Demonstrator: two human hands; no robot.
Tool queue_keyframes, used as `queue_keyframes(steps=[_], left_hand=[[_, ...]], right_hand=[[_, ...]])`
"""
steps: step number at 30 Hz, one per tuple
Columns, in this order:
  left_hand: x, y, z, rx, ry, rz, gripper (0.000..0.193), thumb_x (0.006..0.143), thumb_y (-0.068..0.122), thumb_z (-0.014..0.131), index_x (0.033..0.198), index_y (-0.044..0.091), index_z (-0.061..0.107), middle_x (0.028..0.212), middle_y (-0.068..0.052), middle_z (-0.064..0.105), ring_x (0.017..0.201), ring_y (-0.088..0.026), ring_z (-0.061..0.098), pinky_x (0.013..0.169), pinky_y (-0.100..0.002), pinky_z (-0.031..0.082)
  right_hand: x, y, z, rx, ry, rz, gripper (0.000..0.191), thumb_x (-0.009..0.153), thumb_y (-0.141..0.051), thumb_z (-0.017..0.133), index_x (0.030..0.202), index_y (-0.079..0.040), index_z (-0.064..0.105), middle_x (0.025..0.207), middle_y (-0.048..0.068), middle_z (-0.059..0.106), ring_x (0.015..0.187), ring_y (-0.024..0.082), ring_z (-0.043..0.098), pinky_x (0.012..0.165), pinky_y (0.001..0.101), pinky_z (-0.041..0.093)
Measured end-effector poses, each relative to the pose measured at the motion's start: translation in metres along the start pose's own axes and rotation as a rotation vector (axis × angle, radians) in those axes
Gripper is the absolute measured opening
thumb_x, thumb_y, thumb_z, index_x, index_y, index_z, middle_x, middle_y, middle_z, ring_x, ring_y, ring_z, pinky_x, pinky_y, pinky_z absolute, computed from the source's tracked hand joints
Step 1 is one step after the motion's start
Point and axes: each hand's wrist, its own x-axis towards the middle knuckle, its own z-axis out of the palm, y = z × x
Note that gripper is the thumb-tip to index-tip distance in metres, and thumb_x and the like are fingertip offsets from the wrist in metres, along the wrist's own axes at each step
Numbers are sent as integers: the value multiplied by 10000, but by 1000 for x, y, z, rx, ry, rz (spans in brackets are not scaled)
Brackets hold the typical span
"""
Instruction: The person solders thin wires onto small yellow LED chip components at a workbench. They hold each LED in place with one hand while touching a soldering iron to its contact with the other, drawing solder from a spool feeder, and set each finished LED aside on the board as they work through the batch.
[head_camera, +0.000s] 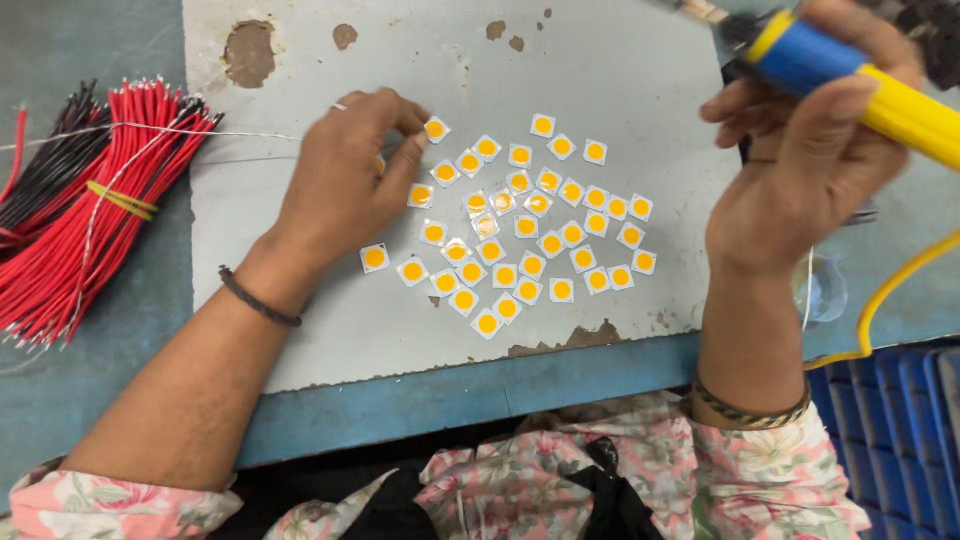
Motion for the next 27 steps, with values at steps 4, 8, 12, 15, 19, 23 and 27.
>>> queue_keyframes(steps=[4,8,12,15,19,23,27], left_hand=[[2,3,14,-57,-211,48,292,988,37,614,1272,-29,595,1117,-181,704,1318,-407,581,1073,-506,452],[5,8,23,-90,-331,36,332,966,35,580,1290,-40,577,1087,-185,706,1326,-418,557,1195,-533,361],[1,20,20,-157,-354,74,179,956,38,580,1127,-11,589,1210,-181,701,1360,-402,557,1220,-509,361],[-4,27,16,-74,-265,227,119,928,58,634,1029,9,594,1299,-186,678,1306,-437,577,1103,-504,455],[-9,37,20,10,-87,90,60,936,90,693,976,61,659,1127,-115,675,949,-321,686,757,-415,559],[-4,55,41,-21,-101,97,85,926,122,727,947,61,671,994,-88,620,749,-282,653,634,-399,530],[10,61,60,-11,-36,176,112,932,115,718,937,34,642,1106,-89,605,753,-261,645,636,-401,516]], right_hand=[[-11,15,3,38,-45,134,432,1257,-415,547,1322,11,570,914,129,618,728,201,660,604,262,466],[-12,20,1,76,-21,194,368,1226,-337,564,1262,28,586,917,133,620,726,205,660,611,266,464],[-13,19,-4,82,51,207,297,1151,-255,604,1138,41,617,889,146,658,631,182,613,557,271,476],[-12,19,-15,40,148,172,235,1110,-184,617,1076,46,582,922,189,676,587,181,548,502,291,467],[-22,8,-37,-30,254,106,207,1074,-174,597,1050,14,512,899,188,650,544,178,508,467,275,428],[-38,-14,-57,-131,299,21,277,1100,-206,590,1009,43,513,898,180,600,544,198,484,470,288,419],[-47,-17,-55,-158,407,4,321,1075,-258,597,1026,53,536,873,151,576,551,193,471,474,289,392]])
